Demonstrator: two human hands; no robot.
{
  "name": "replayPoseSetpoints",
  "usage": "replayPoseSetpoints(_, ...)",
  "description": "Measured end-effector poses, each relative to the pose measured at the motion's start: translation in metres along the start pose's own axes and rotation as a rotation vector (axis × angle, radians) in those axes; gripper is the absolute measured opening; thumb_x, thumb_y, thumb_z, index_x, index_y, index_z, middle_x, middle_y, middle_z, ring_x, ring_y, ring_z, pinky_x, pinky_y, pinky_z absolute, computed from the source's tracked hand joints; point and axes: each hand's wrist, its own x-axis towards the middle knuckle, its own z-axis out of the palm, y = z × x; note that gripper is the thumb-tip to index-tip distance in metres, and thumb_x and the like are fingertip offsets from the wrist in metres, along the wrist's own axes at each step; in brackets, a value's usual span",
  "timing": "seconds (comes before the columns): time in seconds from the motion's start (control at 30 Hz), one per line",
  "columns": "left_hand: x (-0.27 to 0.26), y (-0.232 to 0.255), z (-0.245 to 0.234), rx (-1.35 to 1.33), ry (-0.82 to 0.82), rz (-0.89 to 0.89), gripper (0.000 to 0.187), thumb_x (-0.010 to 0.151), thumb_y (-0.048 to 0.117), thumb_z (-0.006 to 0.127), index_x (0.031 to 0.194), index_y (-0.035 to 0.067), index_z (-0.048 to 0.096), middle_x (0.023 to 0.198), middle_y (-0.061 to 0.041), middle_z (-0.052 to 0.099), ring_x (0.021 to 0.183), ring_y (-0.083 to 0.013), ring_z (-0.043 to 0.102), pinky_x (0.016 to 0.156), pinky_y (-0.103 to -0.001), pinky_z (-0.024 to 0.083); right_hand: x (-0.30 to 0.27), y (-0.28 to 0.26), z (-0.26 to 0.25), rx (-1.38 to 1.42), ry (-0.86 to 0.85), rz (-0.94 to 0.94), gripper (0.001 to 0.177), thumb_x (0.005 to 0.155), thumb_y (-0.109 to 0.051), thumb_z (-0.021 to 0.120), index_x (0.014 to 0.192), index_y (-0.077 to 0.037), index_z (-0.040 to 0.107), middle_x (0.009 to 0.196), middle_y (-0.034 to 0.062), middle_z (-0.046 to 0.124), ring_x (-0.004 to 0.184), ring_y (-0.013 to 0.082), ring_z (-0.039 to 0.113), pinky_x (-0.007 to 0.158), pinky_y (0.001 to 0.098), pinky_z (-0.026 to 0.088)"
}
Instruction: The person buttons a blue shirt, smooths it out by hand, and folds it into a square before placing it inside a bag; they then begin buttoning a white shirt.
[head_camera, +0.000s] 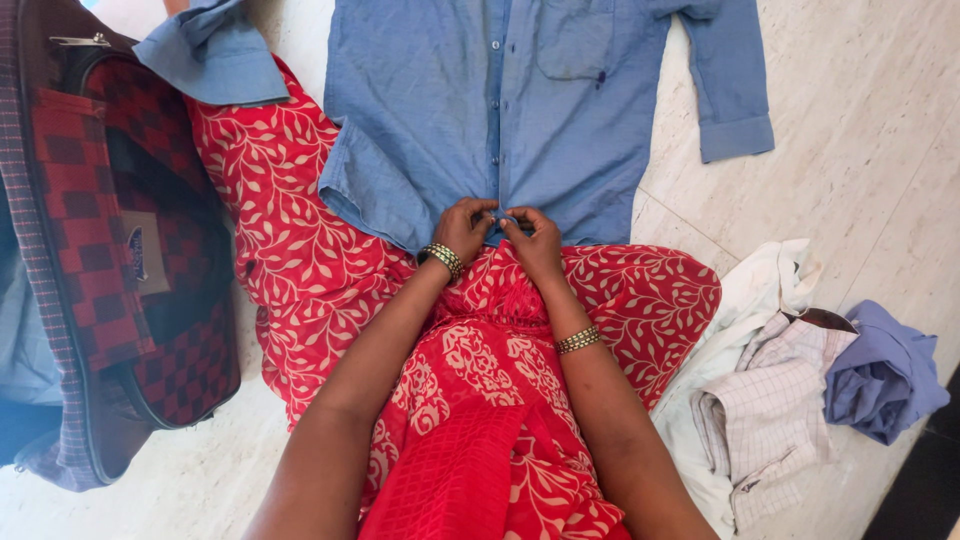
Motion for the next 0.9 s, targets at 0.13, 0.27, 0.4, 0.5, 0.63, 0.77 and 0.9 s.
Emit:
replayPoseSetpoints(0.13, 0.0, 0.007, -0.005, -0.042, -0.017, -0.011, 0.03, 0.086, 0.01, 0.074, 0.116, 0.012, 0.076, 0.096, -0.01, 0.074, 0.079, -0.0232, 0.072, 0.074, -0.035, 0.057, 0.0, -0.006, -0.001, 0.04, 0.019, -0.09, 0.018, 0.092, -0.011, 0.075, 0.107, 0.0, 0.075, 0.096, 0.0067, 0.078, 0.088, 0.0108, 0.071, 0.08, 0.0255, 0.056)
replayPoseSetpoints(0.27, 0.0, 0.01, -0.009, -0.08, 0.014, -0.001, 0.032, 0.085, 0.008, 0.075, 0.117, 0.012, 0.076, 0.093, -0.01, 0.074, 0.075, -0.0229, 0.071, 0.072, -0.035, 0.057, -0.001, -0.017, -0.001, -0.015, 0.019, -0.068, 0.018, 0.092, -0.011, 0.075, 0.106, -0.001, 0.076, 0.095, 0.0066, 0.078, 0.085, 0.0105, 0.071, 0.077, 0.0253, 0.056)
replayPoseSetpoints(0.4, 0.0, 0.011, -0.006, -0.025, 0.09, 0.035, 0.029, 0.085, 0.006, 0.074, 0.113, 0.012, 0.078, 0.094, -0.01, 0.074, 0.077, -0.0245, 0.071, 0.073, -0.036, 0.057, -0.003, -0.026, 0.001, -0.03, 0.018, -0.002, 0.02, 0.092, -0.014, 0.075, 0.107, -0.001, 0.076, 0.092, 0.0067, 0.078, 0.082, 0.0094, 0.071, 0.075, 0.0242, 0.056)
replayPoseSetpoints(0.5, 0.002, 0.009, -0.005, -0.033, 0.128, 0.071, 0.026, 0.084, 0.005, 0.074, 0.108, 0.01, 0.079, 0.095, -0.012, 0.075, 0.08, -0.0253, 0.073, 0.074, -0.035, 0.058, -0.005, -0.026, 0.002, 0.036, 0.013, -0.001, 0.019, 0.096, -0.015, 0.073, 0.108, -0.001, 0.077, 0.093, 0.0067, 0.078, 0.083, 0.0083, 0.07, 0.074, 0.0237, 0.055)
replayPoseSetpoints(0.63, 0.003, 0.006, -0.005, -0.031, 0.101, 0.056, 0.022, 0.084, 0.006, 0.074, 0.105, 0.008, 0.079, 0.095, -0.013, 0.076, 0.082, -0.0253, 0.075, 0.076, -0.034, 0.059, -0.003, -0.028, 0.0, 0.213, -0.047, 0.055, 0.021, 0.102, -0.018, 0.064, 0.111, -0.004, 0.077, 0.096, 0.0029, 0.08, 0.086, 0.0073, 0.077, 0.079, 0.022, 0.06)
replayPoseSetpoints(0.77, 0.004, 0.002, -0.002, -0.033, 0.091, 0.081, 0.022, 0.083, 0.008, 0.076, 0.104, 0.006, 0.079, 0.095, -0.015, 0.077, 0.081, -0.0251, 0.077, 0.075, -0.034, 0.061, -0.004, -0.036, 0.003, 0.015, -0.002, 0.052, 0.017, 0.094, -0.014, 0.074, 0.105, -0.002, 0.077, 0.09, 0.0064, 0.08, 0.079, 0.0104, 0.073, 0.07, 0.0243, 0.057)
replayPoseSetpoints(0.9, 0.005, -0.007, 0.003, -0.142, 0.056, -0.012, 0.024, 0.085, 0.012, 0.079, 0.107, 0.004, 0.076, 0.091, -0.015, 0.078, 0.081, -0.0217, 0.078, 0.075, -0.033, 0.061, -0.004, -0.04, 0.006, -0.11, 0.025, -0.063, 0.012, 0.091, -0.01, 0.076, 0.1, -0.002, 0.073, 0.09, 0.006, 0.078, 0.078, 0.0115, 0.076, 0.068, 0.0246, 0.058)
